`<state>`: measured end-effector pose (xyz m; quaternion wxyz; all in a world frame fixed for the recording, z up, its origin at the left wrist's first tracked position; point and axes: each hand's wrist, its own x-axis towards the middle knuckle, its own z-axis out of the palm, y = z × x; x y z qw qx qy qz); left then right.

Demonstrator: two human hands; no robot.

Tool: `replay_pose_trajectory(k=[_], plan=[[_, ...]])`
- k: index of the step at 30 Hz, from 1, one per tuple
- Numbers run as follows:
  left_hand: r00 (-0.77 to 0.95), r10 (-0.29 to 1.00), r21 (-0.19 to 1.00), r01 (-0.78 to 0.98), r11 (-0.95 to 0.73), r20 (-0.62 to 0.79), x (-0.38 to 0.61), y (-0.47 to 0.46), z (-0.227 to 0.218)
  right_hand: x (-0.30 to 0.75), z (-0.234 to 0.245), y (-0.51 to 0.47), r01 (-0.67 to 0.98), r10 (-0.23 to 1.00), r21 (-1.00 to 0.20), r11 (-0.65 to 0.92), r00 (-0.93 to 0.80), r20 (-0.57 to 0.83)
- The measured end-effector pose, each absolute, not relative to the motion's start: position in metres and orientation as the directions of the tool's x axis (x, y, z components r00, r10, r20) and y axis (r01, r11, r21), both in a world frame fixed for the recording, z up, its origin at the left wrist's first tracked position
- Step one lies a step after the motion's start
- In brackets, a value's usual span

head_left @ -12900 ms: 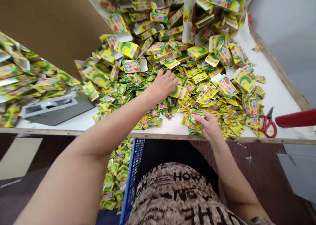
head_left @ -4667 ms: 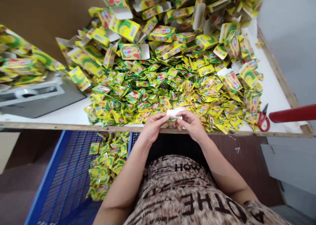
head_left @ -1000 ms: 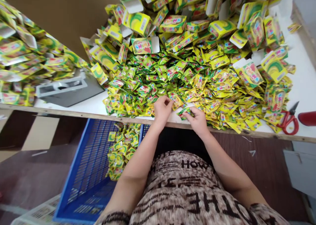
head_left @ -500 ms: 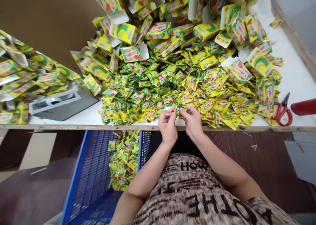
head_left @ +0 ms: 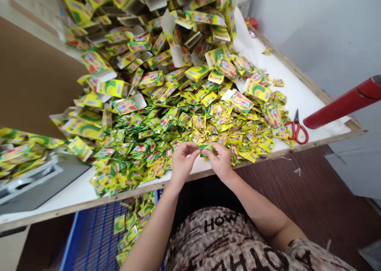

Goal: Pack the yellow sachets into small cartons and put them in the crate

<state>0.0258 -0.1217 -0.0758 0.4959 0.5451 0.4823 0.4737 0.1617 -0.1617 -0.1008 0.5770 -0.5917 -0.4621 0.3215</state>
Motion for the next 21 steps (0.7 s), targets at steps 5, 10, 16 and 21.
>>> replay_pose_trajectory(k=[5, 10, 16, 21], plan=[[0.313, 0.945, 0.981, 0.130, -0.143, 0.097, 0.090, -0.054, -0.039, 0.172, -0.125, -0.174, 0.364, 0.908, -0.923, 0.128, 0.331, 0.257], [0.422, 0.904, 0.997, 0.052, 0.057, -0.074, 0.189, -0.008, -0.038, 0.168, -0.135, -0.175, 0.391, 0.930, -0.909, 0.144, 0.260, 0.259], [0.378, 0.923, 0.989, 0.145, 0.014, -0.068, 0.154, -0.002, -0.022, 0.174, -0.129, -0.176, 0.409, 0.921, -0.897, 0.170, 0.258, 0.293], [0.421, 0.894, 0.750, 0.539, -0.384, 0.155, 0.008, -0.042, -0.009, 0.178, -0.126, -0.181, 0.239, 0.928, -0.957, 0.163, 0.292, 0.231]])
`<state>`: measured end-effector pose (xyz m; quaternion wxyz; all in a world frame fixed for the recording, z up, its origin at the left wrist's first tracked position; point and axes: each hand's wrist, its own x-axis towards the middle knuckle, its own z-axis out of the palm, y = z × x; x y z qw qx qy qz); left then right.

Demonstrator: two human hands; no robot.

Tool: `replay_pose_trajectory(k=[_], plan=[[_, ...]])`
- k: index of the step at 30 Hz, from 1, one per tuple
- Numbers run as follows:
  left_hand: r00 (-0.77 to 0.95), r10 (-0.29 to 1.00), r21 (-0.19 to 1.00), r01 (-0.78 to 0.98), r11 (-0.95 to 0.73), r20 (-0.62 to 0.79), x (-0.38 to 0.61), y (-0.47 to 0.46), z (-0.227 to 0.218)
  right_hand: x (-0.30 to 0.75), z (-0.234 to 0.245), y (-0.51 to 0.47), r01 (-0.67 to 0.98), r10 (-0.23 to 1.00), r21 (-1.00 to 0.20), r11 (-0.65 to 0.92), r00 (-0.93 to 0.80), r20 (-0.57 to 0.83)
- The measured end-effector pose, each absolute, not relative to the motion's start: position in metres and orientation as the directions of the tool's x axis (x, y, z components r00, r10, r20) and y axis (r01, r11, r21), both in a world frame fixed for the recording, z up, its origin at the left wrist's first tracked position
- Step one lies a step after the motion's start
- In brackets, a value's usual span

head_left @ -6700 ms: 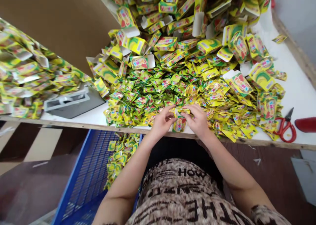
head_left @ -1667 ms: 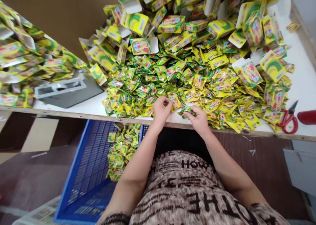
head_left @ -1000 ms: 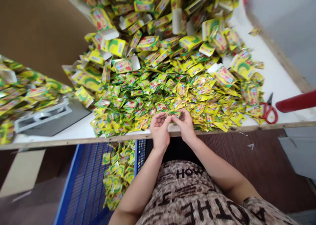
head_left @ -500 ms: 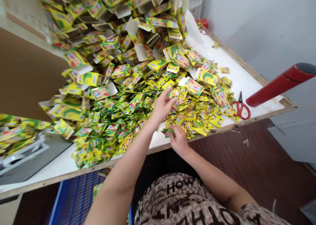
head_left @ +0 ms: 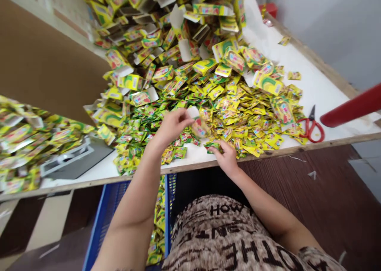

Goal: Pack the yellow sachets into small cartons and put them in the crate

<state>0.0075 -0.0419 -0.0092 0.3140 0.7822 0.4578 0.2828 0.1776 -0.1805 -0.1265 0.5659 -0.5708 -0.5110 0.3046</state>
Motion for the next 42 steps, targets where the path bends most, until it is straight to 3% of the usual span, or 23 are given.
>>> replay_pose_trajectory(k=[2, 4, 9, 12, 15, 18, 21, 23, 26, 31, 34, 37, 39, 42], plan=[[0.478, 0.874, 0.646, 0.641, -0.415, 0.087, -0.032, -0.070, -0.019, 0.175, -0.118, -0.175, 0.125, 0.925, -0.982, 0.139, 0.339, 0.174], [0.522, 0.852, 0.632, 0.647, -0.426, 0.040, -0.049, -0.096, -0.037, 0.167, -0.104, -0.165, 0.098, 0.922, -0.981, 0.166, 0.338, 0.189], [0.463, 0.874, 0.733, 0.541, -0.412, 0.150, -0.041, -0.133, -0.075, 0.147, -0.081, -0.139, 0.343, 0.899, -0.846, 0.408, 0.013, 0.439], [0.387, 0.895, 0.778, 0.483, -0.402, 0.222, -0.038, -0.140, -0.086, 0.148, -0.077, -0.136, 0.458, 0.871, -0.749, 0.479, -0.145, 0.469], [0.331, 0.903, 0.809, 0.429, -0.402, 0.274, -0.038, -0.145, -0.090, 0.155, -0.066, -0.134, 0.560, 0.856, -0.647, 0.517, -0.330, 0.399], [0.325, 0.900, 0.832, 0.378, -0.406, 0.291, -0.037, -0.150, -0.092, 0.155, -0.047, -0.129, 0.681, 0.844, -0.510, 0.526, -0.492, 0.213], [0.307, 0.905, 0.872, 0.302, -0.385, 0.293, -0.033, -0.157, -0.096, 0.152, -0.033, -0.123, 0.760, 0.831, -0.371, 0.534, -0.553, 0.063], [0.206, 0.939, 0.927, 0.202, -0.316, 0.275, -0.028, -0.161, -0.102, 0.151, -0.028, -0.122, 0.758, 0.807, -0.329, 0.563, -0.591, 0.018], [0.125, 0.983, 0.991, -0.022, -0.132, 0.134, -0.020, -0.162, -0.113, 0.155, -0.023, -0.123, 0.715, 0.773, -0.371, 0.593, -0.635, 0.011], [0.289, 0.957, 0.967, -0.232, 0.103, -0.033, -0.014, -0.155, -0.117, 0.161, -0.016, -0.127, 0.698, 0.808, -0.447, 0.560, -0.579, 0.109], [0.290, 0.956, 0.980, -0.177, 0.089, -0.034, -0.015, -0.155, -0.115, 0.162, -0.021, -0.127, 0.645, 0.730, -0.370, 0.669, -0.664, 0.163], [0.260, 0.965, 0.997, -0.067, 0.049, -0.030, -0.016, -0.156, -0.117, 0.163, -0.034, -0.128, 0.612, 0.685, -0.364, 0.702, -0.719, 0.112], [0.246, 0.969, 0.998, -0.048, 0.040, -0.027, -0.016, -0.156, -0.118, 0.165, -0.043, -0.130, 0.598, 0.689, -0.410, 0.688, -0.716, 0.113], [0.228, 0.973, 0.998, -0.038, 0.052, -0.042, -0.014, -0.155, -0.121, 0.170, -0.054, -0.138, 0.547, 0.766, -0.573, 0.610, -0.590, 0.253]])
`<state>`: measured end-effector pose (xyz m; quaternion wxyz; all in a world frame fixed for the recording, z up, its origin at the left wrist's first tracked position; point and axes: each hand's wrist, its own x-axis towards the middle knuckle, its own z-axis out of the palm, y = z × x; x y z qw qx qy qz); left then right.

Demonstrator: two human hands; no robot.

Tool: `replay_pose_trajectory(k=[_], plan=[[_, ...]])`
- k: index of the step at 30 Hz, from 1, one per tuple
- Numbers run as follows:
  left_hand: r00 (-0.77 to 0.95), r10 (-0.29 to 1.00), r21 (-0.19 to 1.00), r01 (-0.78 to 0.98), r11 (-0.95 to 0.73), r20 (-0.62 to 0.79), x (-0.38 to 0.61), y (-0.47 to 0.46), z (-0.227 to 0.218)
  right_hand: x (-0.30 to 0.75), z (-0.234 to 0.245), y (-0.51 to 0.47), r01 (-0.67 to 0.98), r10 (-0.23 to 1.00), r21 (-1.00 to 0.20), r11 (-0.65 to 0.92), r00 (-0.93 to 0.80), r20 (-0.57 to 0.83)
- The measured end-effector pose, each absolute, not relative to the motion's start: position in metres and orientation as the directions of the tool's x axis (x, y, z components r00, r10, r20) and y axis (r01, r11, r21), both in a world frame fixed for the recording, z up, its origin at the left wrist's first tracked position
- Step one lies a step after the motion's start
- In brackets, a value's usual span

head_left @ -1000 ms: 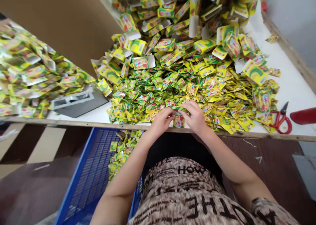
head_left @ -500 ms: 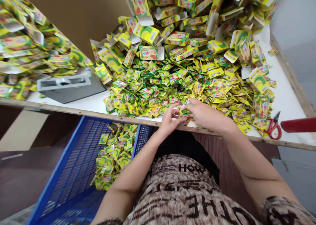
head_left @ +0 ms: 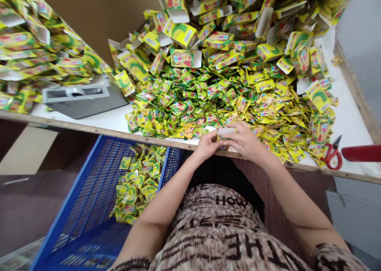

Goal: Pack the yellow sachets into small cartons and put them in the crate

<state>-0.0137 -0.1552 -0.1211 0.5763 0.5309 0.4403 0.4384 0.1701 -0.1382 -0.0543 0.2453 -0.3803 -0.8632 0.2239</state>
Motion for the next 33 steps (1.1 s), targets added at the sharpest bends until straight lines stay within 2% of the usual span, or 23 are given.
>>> replay_pose_trajectory(k=[2, 3, 5, 7, 13, 19, 22, 25, 29, 33], plan=[[0.212, 0.975, 0.996, -0.043, 0.072, -0.061, -0.012, -0.154, -0.122, 0.173, -0.061, -0.145, 0.482, 0.871, -0.738, 0.473, -0.382, 0.309], [0.207, 0.976, 0.995, -0.053, 0.083, -0.070, -0.011, -0.154, -0.122, 0.175, -0.064, -0.149, 0.432, 0.917, -0.814, 0.388, -0.270, 0.294], [0.213, 0.974, 0.992, -0.086, 0.094, -0.074, -0.010, -0.154, -0.121, 0.175, -0.071, -0.155, 0.314, 0.972, -0.920, 0.233, -0.108, 0.210], [0.240, 0.968, 0.990, -0.104, 0.096, -0.069, -0.010, -0.154, -0.118, 0.174, -0.076, -0.159, 0.203, 0.992, -0.972, 0.122, -0.044, 0.115], [0.298, 0.952, 0.989, -0.111, 0.101, -0.064, -0.021, -0.159, -0.110, 0.163, -0.083, -0.159, 0.001, 0.992, -0.995, -0.097, -0.084, -0.097], [0.315, 0.926, 0.908, -0.289, 0.304, -0.209, -0.028, -0.159, -0.103, 0.168, -0.085, -0.151, -0.191, 0.924, -0.932, -0.309, -0.293, -0.246], [0.398, 0.888, 0.863, -0.338, 0.375, -0.230, -0.029, -0.158, -0.096, 0.169, -0.084, -0.151, -0.191, 0.910, -0.930, -0.313, -0.342, -0.236], [0.398, 0.885, 0.835, -0.381, 0.398, -0.241, -0.025, -0.158, -0.095, 0.163, -0.083, -0.152, -0.078, 0.918, -0.968, -0.240, -0.341, -0.200], [0.177, 0.967, 0.880, -0.408, 0.243, -0.184, -0.019, -0.155, -0.099, 0.154, -0.083, -0.148, 0.009, 0.979, -0.997, -0.075, -0.188, -0.076], [-0.020, 0.998, 0.965, -0.260, 0.045, -0.051, -0.015, -0.154, -0.102, 0.152, -0.084, -0.141, -0.014, 0.988, -0.999, -0.048, -0.148, -0.045]])
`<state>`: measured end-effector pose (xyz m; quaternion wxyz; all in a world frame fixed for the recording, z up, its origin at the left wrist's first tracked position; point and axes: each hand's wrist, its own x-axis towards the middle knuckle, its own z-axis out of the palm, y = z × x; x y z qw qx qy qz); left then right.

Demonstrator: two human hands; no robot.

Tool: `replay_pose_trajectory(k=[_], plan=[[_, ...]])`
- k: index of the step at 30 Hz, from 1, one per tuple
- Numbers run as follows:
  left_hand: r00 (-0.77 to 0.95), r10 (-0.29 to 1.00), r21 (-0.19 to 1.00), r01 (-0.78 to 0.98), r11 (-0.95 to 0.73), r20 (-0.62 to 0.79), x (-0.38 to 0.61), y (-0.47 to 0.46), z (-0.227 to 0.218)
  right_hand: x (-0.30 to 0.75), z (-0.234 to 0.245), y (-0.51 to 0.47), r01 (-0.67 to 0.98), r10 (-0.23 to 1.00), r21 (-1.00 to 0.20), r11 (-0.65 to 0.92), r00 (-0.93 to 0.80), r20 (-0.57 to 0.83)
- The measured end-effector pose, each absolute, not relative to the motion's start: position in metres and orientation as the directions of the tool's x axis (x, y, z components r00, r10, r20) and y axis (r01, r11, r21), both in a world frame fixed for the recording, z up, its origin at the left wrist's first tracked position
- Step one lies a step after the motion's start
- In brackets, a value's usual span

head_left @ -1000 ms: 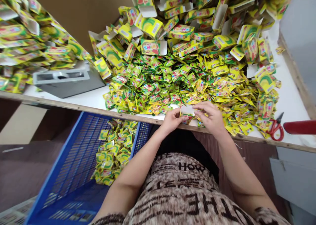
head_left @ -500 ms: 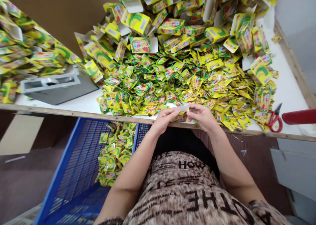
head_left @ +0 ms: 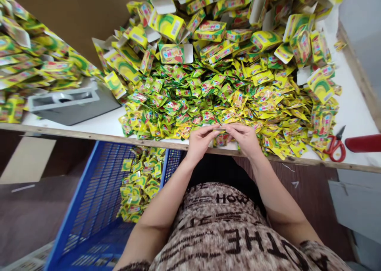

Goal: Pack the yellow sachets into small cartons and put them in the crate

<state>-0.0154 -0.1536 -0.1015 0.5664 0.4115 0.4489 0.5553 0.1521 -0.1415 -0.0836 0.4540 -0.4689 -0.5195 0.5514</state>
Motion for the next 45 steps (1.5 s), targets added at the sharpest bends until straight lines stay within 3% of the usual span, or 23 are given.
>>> replay_pose_trajectory(k=[7, 12, 18, 22, 26, 28, 30, 32, 34, 36, 38, 39, 42, 44, 45], plan=[[-0.053, 0.999, 0.991, -0.133, -0.012, 0.005, -0.012, -0.148, -0.107, 0.151, -0.087, -0.137, -0.046, 0.988, -0.992, -0.115, -0.112, -0.109], [-0.003, 0.979, 0.979, 0.042, -0.201, 0.202, -0.018, -0.146, -0.108, 0.157, -0.090, -0.138, -0.016, 0.987, -0.999, -0.051, -0.156, -0.048], [0.066, 0.955, 0.952, 0.088, -0.294, 0.289, -0.024, -0.151, -0.115, 0.158, -0.094, -0.140, 0.148, 0.979, -0.975, 0.163, -0.143, 0.142], [0.089, 0.944, 0.935, 0.132, -0.329, 0.319, -0.024, -0.160, -0.125, 0.156, -0.102, -0.158, 0.334, 0.935, -0.873, 0.356, -0.115, 0.337], [0.152, 0.922, 0.907, 0.179, -0.381, 0.357, -0.019, -0.167, -0.131, 0.157, -0.106, -0.169, 0.422, 0.920, -0.821, 0.385, -0.101, 0.379], [0.110, 0.943, 0.930, 0.162, -0.329, 0.314, -0.017, -0.168, -0.127, 0.157, -0.104, -0.157, 0.465, 0.933, -0.817, 0.342, -0.064, 0.354], [-0.039, 0.966, 0.964, 0.086, -0.252, 0.256, -0.021, -0.171, -0.118, 0.157, -0.101, -0.135, 0.569, 0.939, -0.785, 0.246, 0.061, 0.338], [-0.162, 0.972, 0.985, -0.011, -0.173, 0.169, -0.040, -0.178, -0.105, 0.155, -0.101, -0.110, 0.726, 0.940, -0.679, 0.108, 0.148, 0.308], [-0.130, 0.991, 0.998, -0.036, -0.042, 0.037, -0.076, -0.193, -0.097, 0.154, -0.102, -0.092, 0.844, 0.958, -0.536, 0.010, 0.145, 0.247], [0.018, 0.984, 0.982, 0.066, 0.177, -0.178, -0.125, -0.215, -0.102, 0.156, -0.100, -0.084, 0.881, 0.973, -0.474, 0.020, 0.092, 0.212], [0.071, 0.906, 0.886, 0.254, 0.388, -0.417, -0.178, -0.245, -0.123, 0.159, -0.096, -0.081, 0.849, 0.976, -0.518, 0.100, 0.017, 0.218], [0.003, 0.874, 0.821, 0.346, 0.455, -0.486, -0.202, -0.261, -0.138, 0.160, -0.092, -0.079, 0.815, 0.977, -0.561, 0.147, -0.031, 0.212], [-0.326, 0.734, 0.507, 0.556, 0.659, -0.596, -0.258, -0.307, -0.189, 0.149, -0.083, -0.064, 0.687, 0.967, -0.684, 0.245, -0.228, 0.117], [-0.482, 0.617, 0.286, 0.594, 0.752, -0.622, -0.277, -0.328, -0.212, 0.131, -0.082, -0.047, 0.644, 0.946, -0.726, 0.240, -0.323, 0.026], [-0.512, 0.579, 0.239, 0.582, 0.777, -0.635, -0.280, -0.334, -0.216, 0.121, -0.084, -0.040, 0.659, 0.948, -0.723, 0.208, -0.319, -0.018]])
